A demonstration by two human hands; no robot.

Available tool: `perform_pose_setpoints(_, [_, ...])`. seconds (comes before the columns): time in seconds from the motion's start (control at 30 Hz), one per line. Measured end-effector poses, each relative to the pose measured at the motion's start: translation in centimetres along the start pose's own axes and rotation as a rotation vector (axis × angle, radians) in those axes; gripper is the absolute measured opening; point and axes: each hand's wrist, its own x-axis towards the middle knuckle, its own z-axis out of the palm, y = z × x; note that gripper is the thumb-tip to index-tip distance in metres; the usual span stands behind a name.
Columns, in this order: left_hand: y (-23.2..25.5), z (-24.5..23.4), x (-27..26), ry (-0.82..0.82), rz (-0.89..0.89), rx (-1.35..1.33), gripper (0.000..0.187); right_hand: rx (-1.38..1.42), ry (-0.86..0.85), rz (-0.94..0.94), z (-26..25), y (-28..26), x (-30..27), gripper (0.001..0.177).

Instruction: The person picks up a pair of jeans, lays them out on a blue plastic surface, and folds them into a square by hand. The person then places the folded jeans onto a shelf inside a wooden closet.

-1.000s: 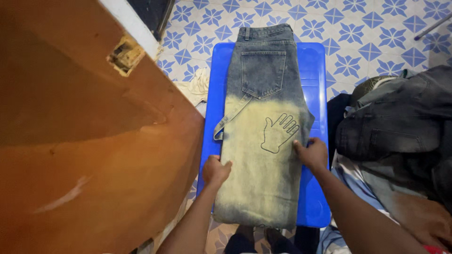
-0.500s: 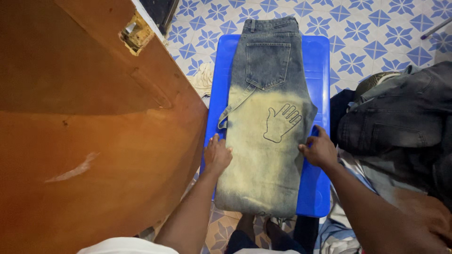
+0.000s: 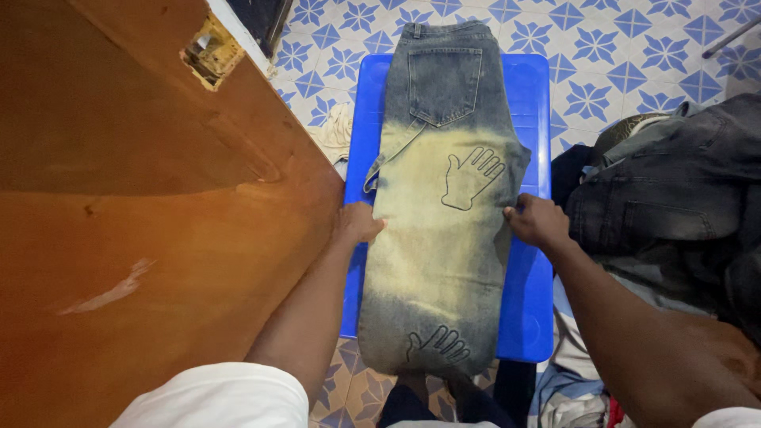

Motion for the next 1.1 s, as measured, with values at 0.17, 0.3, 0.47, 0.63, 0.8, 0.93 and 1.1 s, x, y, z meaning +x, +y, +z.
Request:
perform_pose_setpoints(0.17, [2.2,-2.0,-3.3,-0.069,-0.048,-0.033,0.054,0.07,0.035,0.076,0.7,0.9,0.8,0.045])
perform_pose_setpoints(0.3, [2.2,0.3,-5.1,-0.017,0.019,0.02,0.062,0.051,0.064,-0.025,2.9,2.7,1.3,0.053])
perform_pose_setpoints(0.47, [0.7,4.0,-4.7,0.054,0.043,-0.026,0.06,-0.111,-0.023,-0.187,4.3,4.4,0.5,0.07])
perform_pose_setpoints(0.63, [0.2,4.5,-3.8,0.065,0.1,0.019,0.057,-0.193,-0.066,-0.227,2.6,4.0,-1.3,0.051])
perform_pose_setpoints(0.8, [0.6,3.0,-3.1,0.061,0.109,0.088,0.056,-0.131,0.004,-0.257,2.7,3.3,-0.7,0.043])
perform_pose_setpoints(0.93, [0.7,0.4,-1.7,0.093,0.146,0.079,0.054,-0.063,-0.023,-0.186,2.5,2.7,0.5,0.043])
perform_pose_setpoints(1.1, [1.6,-2.1,0.0,0.055,0.045,-0.032,0.054,-0.007,-0.058,-0.046,0.3,0.8,2.0,0.046])
